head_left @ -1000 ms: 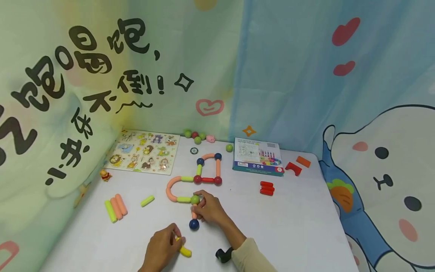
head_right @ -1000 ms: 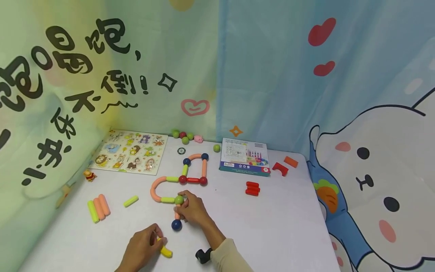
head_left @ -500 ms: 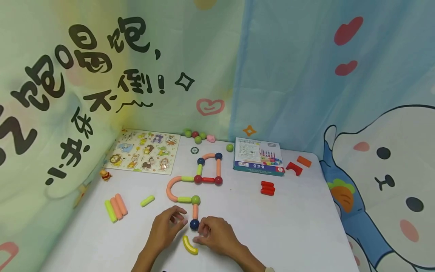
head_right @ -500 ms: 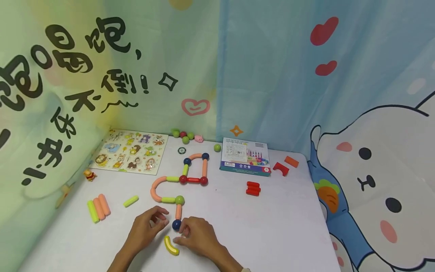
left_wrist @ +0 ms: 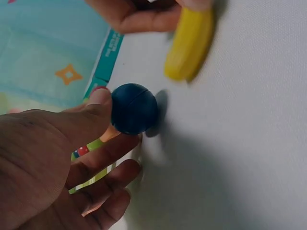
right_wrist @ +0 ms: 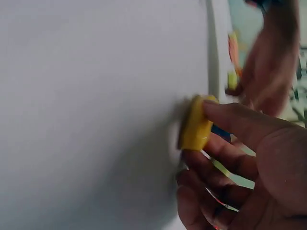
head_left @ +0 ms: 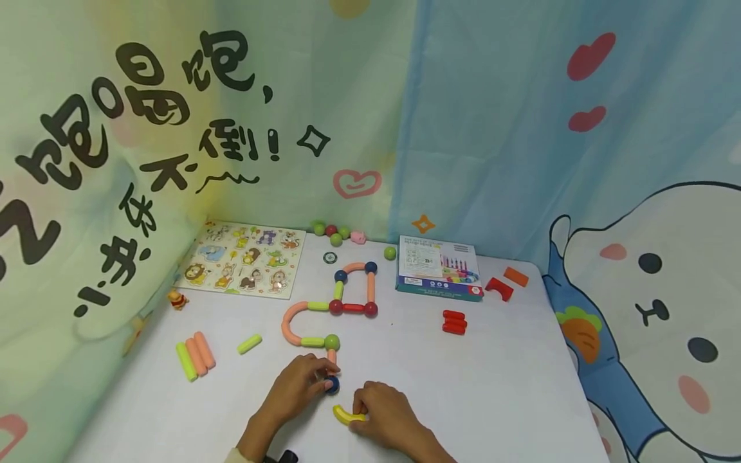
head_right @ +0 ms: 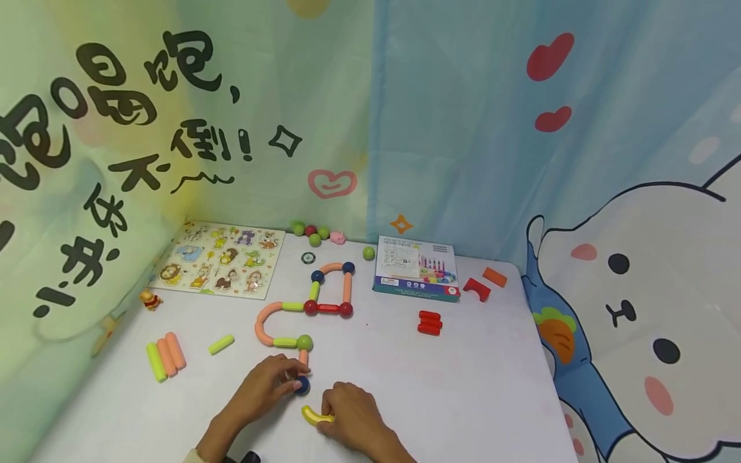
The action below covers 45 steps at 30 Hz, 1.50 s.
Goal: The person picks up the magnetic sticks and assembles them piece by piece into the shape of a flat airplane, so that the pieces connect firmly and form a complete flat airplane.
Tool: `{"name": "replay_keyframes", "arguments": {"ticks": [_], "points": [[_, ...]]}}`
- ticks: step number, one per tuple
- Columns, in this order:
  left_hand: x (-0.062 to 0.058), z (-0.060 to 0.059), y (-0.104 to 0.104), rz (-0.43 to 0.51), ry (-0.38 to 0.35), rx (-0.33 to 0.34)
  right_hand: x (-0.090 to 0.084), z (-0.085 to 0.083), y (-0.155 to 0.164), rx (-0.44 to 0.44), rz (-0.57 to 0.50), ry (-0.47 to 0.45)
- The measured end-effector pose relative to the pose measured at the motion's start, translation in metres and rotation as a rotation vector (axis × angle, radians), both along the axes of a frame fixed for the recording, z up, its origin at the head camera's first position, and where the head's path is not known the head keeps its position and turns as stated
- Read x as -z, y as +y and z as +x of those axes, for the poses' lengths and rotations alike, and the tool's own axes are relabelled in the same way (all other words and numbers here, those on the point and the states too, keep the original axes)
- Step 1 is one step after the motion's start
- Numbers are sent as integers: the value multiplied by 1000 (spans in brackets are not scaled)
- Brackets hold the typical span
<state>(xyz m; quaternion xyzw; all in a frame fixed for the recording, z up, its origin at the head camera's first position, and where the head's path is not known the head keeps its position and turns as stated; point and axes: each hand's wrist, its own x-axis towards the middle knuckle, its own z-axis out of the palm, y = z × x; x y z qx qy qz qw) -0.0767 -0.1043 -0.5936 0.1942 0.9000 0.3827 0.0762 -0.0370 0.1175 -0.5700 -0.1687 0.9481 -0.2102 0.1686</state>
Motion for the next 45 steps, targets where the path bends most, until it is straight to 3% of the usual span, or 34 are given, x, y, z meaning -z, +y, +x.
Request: {"name": "replay_keyframes", "arguments": {"ticks": [5,8,15,24,29,37,41,45], "points": [[-1,2,1,-42,-9,-1,3,-2,7,-14,-32,-16],[-2,3,3,-44,-2,4,7,-5,5,-37,-42,22],[1,6,7,-12,39,0,10,-19,2,11,-9,143],[6,10,10,-31,82,-47,17,-19,-1,40,-70,193],[5,14,12,-66,124,-73,21,-24,5,21,-134,137],[6,17,12,-102,124,-84,19,-41,22,32,-330,-64],[6,17,12,-108,130,-92,9,-61,30,79,-403,-81],[5,18,12,-113,114,-92,-4,-90,34,98,-397,-43]]}}
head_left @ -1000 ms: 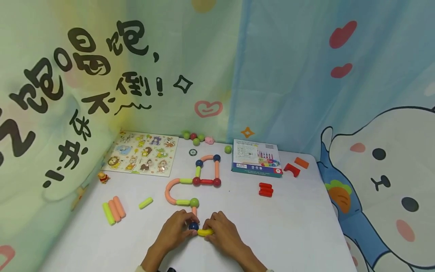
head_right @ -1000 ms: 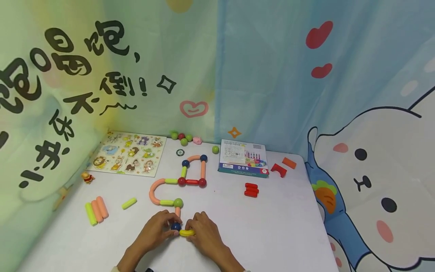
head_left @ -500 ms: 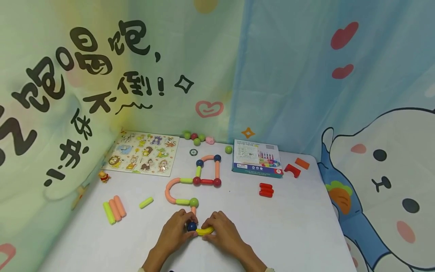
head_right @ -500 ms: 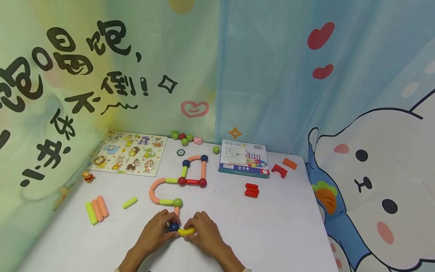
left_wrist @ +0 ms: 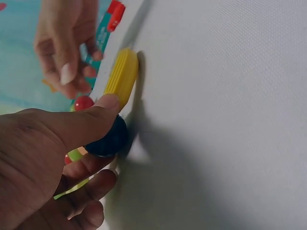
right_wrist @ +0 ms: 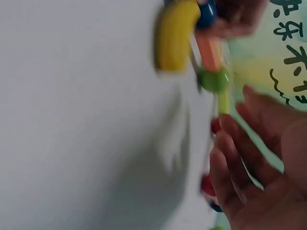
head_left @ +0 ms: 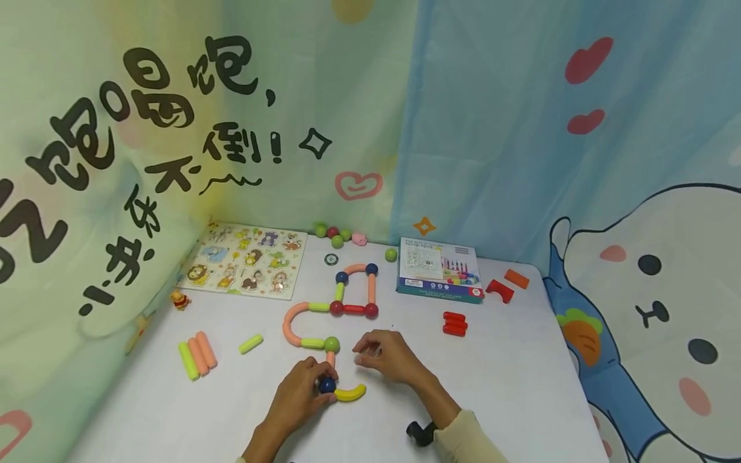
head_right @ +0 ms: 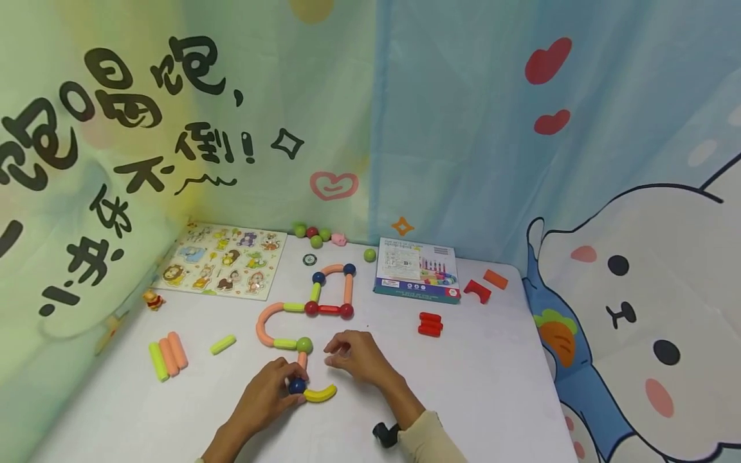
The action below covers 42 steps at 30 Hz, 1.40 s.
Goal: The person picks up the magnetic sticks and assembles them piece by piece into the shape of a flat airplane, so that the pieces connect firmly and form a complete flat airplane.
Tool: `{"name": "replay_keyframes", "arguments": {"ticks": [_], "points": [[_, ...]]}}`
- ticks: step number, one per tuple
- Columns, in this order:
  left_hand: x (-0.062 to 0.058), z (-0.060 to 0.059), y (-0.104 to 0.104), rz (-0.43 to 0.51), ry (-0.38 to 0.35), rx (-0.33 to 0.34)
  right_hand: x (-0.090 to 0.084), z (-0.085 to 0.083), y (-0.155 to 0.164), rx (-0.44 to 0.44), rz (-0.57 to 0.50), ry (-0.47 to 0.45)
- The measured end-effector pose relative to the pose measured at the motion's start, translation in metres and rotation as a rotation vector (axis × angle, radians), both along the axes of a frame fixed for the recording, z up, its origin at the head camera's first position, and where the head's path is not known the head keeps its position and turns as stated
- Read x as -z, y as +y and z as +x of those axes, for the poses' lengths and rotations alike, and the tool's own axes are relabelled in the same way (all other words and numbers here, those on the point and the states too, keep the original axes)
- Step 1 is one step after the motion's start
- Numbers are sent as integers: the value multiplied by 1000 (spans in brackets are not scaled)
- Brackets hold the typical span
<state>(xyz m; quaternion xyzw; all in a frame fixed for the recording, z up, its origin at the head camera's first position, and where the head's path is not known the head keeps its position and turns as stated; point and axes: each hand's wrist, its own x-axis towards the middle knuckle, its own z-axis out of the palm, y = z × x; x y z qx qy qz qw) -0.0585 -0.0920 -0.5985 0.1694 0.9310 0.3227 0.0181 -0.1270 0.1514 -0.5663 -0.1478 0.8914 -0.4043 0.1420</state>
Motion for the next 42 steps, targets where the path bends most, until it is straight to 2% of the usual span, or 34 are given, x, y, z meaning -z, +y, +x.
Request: {"name": "replay_keyframes", "arguments": {"ticks": [2,5,8,11,12,14,17,19,21,25,29,33,37,40,42], "points": [[-1,0,0,-13,-29,8,-5,-20,1,55,12,36],[0,1,1,-28,-49,18,-9,-57,3,199,50,114],[3,4,2,-34,-36,17,-8,-97,7,283,174,221],[6,8,3,-35,2,17,-2,-129,15,281,349,318],[7,9,3,-34,8,20,-1,-137,18,276,396,324],[9,11,5,-32,15,26,3,-150,24,249,473,305],[9,14,7,-19,3,25,9,-161,32,201,549,267],[9,15,8,-13,-3,20,13,-162,35,199,564,280],[9,16,9,-16,8,16,17,-160,37,229,549,341],[9,18,12,-40,81,7,20,-150,33,293,497,447],[11,19,17,-89,175,14,21,-139,26,233,582,469],[12,18,24,-160,241,40,30,-128,24,180,665,514],[11,14,27,-206,321,43,37,-107,25,228,651,536],[12,12,28,-220,363,44,40,-83,26,300,594,499],[13,11,29,-225,363,46,40,-64,28,342,535,462]]}}
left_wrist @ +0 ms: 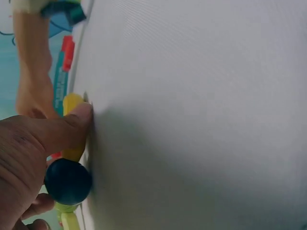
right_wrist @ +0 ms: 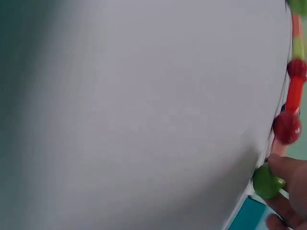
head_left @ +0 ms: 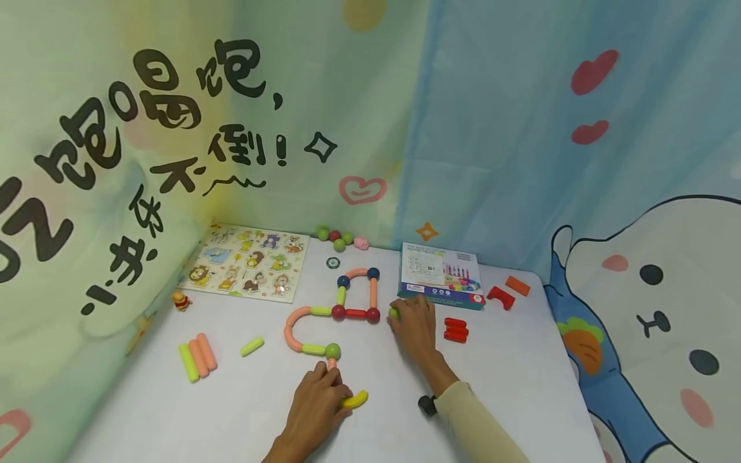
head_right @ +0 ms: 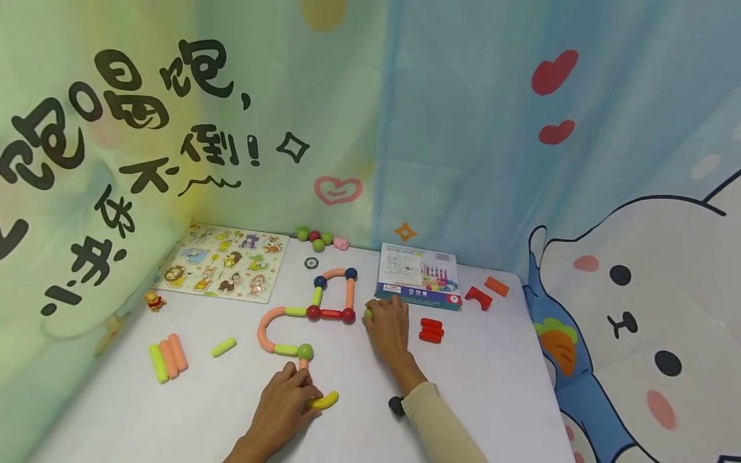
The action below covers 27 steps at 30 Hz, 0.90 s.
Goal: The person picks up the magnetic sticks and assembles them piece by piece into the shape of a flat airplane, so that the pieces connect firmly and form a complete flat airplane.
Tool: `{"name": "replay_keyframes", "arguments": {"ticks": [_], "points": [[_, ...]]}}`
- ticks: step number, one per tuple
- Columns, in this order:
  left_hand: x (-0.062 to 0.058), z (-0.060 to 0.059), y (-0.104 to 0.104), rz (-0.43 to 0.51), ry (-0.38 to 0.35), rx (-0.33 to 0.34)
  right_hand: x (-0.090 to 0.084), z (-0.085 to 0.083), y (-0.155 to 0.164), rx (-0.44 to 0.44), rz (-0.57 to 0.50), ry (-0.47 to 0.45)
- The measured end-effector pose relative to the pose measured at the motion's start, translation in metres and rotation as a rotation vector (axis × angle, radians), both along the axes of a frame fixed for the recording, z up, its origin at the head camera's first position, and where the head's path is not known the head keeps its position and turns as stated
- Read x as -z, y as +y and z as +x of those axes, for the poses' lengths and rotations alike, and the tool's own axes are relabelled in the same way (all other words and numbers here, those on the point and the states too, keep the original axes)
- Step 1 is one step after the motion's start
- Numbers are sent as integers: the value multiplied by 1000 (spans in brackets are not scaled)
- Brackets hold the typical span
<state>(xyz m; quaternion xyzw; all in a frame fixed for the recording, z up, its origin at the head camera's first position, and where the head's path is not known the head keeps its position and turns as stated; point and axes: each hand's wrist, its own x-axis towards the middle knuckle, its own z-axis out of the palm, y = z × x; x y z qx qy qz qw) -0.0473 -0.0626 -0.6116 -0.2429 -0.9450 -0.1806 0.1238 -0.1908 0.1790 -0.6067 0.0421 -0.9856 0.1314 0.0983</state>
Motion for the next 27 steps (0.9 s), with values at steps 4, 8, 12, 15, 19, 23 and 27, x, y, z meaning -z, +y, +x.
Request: {"name": "replay_keyframes", "arguments": {"ticks": [4,8,12,15,19,23,27], "points": [[3,-1,-2,10,-17,-6,-3,36,-5,16,-147,-55],[3,0,-3,43,-69,2,-11,70,-7,3,-323,-177],[3,2,-3,54,-118,1,-20,99,-8,-46,-513,-360],[1,3,-3,58,-122,-4,-23,116,-10,-98,-613,-472],[2,4,-5,60,-114,0,-21,130,-13,-165,-686,-543],[2,5,-5,52,-133,9,-20,136,-14,-166,-688,-544],[1,6,-3,42,-151,12,-20,138,-12,-155,-669,-555]]}}
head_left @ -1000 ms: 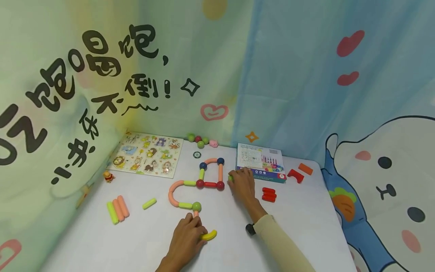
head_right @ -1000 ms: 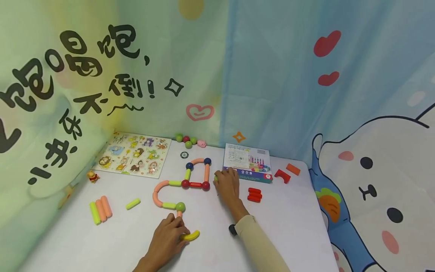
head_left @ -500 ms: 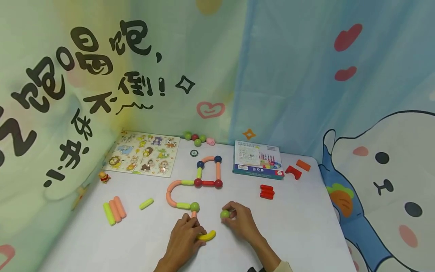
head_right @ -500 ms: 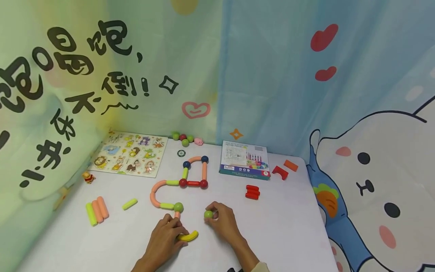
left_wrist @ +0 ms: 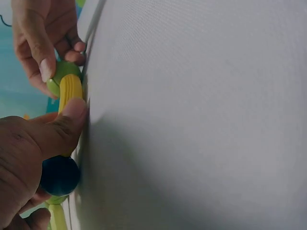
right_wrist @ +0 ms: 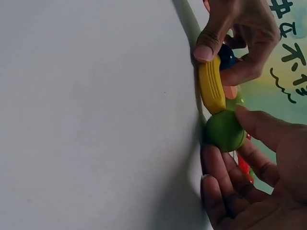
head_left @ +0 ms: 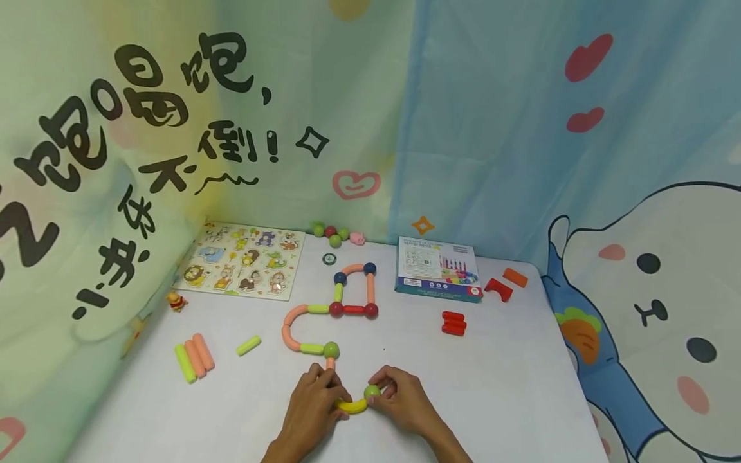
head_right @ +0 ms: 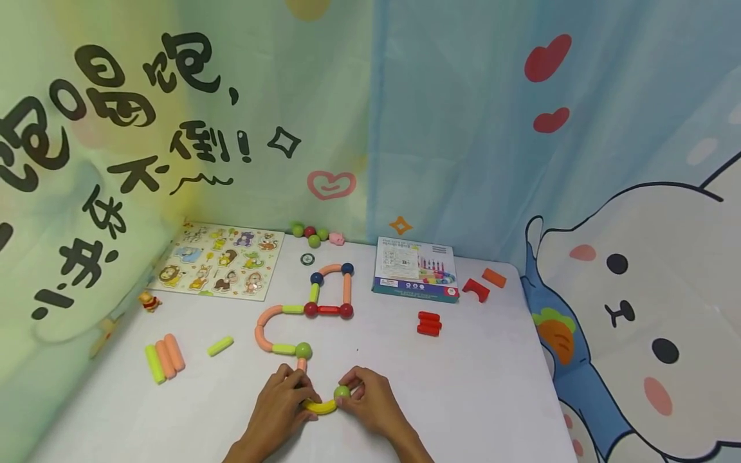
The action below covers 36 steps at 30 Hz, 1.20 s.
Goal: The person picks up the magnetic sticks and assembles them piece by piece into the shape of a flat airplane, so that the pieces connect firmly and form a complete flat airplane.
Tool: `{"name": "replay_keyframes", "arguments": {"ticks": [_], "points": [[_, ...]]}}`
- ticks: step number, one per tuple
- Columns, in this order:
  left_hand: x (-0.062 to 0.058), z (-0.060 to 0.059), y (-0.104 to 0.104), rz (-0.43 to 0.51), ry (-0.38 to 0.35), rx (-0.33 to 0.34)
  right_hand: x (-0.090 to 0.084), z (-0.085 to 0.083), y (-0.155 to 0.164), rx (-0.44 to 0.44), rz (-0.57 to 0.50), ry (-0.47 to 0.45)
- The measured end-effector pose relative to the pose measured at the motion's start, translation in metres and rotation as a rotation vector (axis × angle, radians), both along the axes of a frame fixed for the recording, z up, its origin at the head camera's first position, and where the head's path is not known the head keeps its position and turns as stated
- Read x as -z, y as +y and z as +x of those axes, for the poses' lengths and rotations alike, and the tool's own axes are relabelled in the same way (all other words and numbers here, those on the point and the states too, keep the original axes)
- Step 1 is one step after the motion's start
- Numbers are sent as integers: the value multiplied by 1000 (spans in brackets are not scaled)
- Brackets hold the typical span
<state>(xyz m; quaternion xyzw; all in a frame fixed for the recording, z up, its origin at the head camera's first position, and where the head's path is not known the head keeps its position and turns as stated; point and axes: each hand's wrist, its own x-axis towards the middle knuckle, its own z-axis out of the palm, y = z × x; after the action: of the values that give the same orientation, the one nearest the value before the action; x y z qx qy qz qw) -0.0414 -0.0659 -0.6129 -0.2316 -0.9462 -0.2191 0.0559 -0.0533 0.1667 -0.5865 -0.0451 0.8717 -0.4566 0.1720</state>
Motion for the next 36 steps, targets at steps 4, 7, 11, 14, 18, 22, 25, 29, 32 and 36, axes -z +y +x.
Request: {"name": "replay_keyframes", "arguments": {"ticks": [4,7,11,14,18,22,25,29,32,36], "points": [[1,1,0,11,5,-3,-4,-2,2,-28,3,-21],[1,1,-1,30,4,-4,-7,-3,5,-59,-10,-33],[0,1,-2,42,0,-5,-5,-4,7,-112,-14,-8],[0,2,-3,42,8,-1,-2,-5,8,-140,-7,25],[1,2,-5,66,55,6,-1,-5,7,-154,6,34],[0,2,-9,128,81,-8,-2,-4,5,-155,17,16],[-1,3,-12,184,54,-29,-2,-3,4,-154,17,15],[-2,4,-14,222,23,-51,-1,-2,4,-153,10,30],[-2,5,-14,213,20,-53,-1,-1,4,-155,4,25],[-1,6,-14,199,28,-48,-4,-3,5,-151,9,-5]]}}
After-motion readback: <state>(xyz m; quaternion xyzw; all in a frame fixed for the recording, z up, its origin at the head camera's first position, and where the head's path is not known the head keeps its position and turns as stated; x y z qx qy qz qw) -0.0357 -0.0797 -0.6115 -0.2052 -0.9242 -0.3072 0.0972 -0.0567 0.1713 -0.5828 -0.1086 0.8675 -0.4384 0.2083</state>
